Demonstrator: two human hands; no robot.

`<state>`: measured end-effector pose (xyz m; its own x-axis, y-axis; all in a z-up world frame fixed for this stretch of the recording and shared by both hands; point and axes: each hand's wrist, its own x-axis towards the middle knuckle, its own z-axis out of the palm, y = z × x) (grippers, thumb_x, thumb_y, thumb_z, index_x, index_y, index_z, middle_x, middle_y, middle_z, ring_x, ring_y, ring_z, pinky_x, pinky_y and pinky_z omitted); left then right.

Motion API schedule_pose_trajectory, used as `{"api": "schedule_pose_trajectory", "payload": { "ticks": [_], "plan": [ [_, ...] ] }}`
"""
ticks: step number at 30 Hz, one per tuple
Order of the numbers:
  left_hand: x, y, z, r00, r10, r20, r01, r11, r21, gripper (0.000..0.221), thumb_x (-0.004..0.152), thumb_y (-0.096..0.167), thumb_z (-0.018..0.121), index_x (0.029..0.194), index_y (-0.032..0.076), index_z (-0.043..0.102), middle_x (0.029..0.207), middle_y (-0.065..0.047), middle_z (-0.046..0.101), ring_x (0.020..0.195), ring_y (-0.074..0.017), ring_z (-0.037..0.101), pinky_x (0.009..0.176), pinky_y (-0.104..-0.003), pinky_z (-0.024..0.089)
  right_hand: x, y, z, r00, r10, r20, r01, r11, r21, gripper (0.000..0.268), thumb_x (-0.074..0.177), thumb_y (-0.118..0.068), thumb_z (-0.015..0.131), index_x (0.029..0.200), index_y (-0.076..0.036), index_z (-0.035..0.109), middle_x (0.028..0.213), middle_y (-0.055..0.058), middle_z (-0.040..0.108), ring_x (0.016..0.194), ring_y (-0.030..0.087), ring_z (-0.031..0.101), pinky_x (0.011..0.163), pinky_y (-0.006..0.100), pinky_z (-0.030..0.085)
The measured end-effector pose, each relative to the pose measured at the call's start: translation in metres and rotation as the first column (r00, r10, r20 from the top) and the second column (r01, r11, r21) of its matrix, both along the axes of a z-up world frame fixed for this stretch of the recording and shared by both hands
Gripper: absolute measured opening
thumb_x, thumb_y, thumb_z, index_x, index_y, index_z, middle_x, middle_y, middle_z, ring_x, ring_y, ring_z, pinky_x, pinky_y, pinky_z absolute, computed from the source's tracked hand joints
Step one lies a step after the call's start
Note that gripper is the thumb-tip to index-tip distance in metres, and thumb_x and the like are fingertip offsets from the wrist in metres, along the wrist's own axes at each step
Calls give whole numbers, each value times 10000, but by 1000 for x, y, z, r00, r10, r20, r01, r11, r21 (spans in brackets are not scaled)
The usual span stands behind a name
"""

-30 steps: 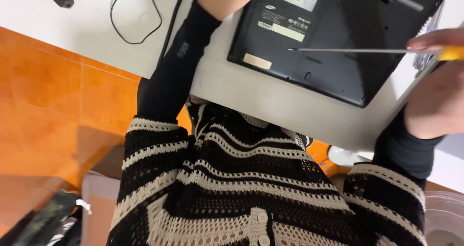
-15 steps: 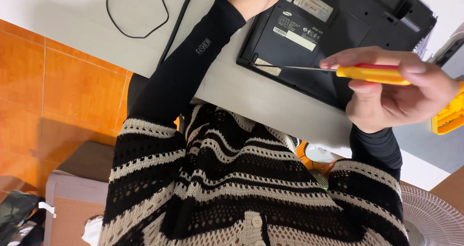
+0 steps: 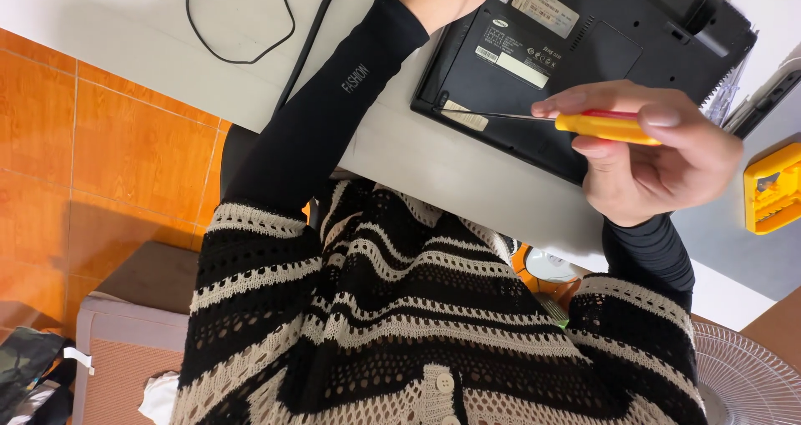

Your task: The person uses a screwdriver to remove screws from the bottom cover of a laptop placed upside down on a white workbench, working around the panel edge by edge. They reposition the laptop and continue unscrewing screws one at a time, holding the panel steady with the other hand.

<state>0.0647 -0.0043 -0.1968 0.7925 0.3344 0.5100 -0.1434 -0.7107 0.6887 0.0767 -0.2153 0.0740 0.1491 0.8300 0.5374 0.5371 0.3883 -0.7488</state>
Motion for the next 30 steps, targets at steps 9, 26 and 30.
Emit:
{"api": "schedule_pose_trajectory", "payload": {
  "ticks": [9, 26, 30],
  "plan": [
    [-6, 2, 15, 997, 11, -76, -25, 982, -189, 328, 993, 330, 706, 844, 43, 760, 548, -64, 687, 407, -182, 639, 392, -302, 507, -6, 11, -1, 999, 36, 3, -36, 999, 1, 338, 1036, -24, 616, 1341, -17, 470, 1089, 280, 647, 964, 390, 748, 773, 477, 646],
    [-16, 28, 46, 998, -5, 59, -16, 934, 357, 151, 949, 57, 597, 812, 27, 653, 668, -104, 653, 544, -270, 636, 469, -348, 466, -24, 45, 23, 980, -35, 196, 28, 999, 39, 409, 938, -18, 795, 1243, 7, 523, 1007, 182, 715, 917, 288, 749, 788, 363, 614],
    [-27, 22, 78, 997, -27, 67, 29, 999, -24, 149, 990, 35, 607, 850, -4, 638, 682, -140, 632, 566, -297, 609, 514, -375, 452, -24, 51, 30, 927, -102, 360, 126, 991, -43, 309, 996, -29, 823, 1261, -26, 664, 1036, 105, 713, 820, 207, 722, 731, 305, 587]
  ]
}}
